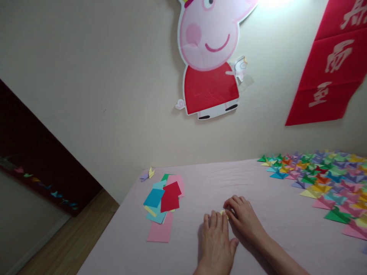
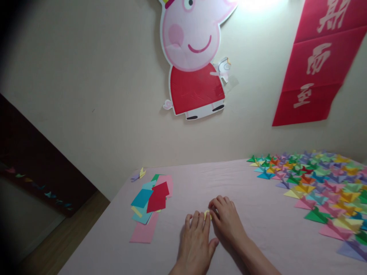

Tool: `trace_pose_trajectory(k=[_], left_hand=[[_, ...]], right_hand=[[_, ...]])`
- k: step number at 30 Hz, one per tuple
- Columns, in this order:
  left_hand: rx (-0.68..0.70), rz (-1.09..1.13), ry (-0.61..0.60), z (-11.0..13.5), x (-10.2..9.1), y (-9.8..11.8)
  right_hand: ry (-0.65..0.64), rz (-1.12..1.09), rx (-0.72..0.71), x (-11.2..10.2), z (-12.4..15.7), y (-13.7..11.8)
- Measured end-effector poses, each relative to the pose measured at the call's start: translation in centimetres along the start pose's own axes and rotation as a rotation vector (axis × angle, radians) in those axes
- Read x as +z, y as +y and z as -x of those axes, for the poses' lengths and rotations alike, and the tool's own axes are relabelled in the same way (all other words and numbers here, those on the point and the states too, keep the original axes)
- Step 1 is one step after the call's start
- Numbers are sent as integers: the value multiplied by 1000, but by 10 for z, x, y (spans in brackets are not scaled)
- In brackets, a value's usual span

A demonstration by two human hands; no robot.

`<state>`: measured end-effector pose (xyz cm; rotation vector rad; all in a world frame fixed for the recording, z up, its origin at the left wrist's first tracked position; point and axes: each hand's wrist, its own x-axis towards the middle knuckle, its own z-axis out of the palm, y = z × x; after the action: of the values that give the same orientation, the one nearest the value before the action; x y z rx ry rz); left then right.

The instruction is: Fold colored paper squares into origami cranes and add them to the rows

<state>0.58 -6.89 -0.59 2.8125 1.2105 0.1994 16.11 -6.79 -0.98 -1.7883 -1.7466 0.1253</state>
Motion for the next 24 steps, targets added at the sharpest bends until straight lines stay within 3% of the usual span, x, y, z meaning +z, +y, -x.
trace_pose_trajectory(k=[12, 17, 24], left_hand=[[47, 60, -22, -5, -11, -1], [52, 49, -27, -6, -12, 1], [-22, 43, 10, 6, 4, -3]], right_hand=[[169, 151, 55, 3, 5, 14], [140, 353, 67, 12, 9, 8], [103, 399, 53, 11, 9, 9]])
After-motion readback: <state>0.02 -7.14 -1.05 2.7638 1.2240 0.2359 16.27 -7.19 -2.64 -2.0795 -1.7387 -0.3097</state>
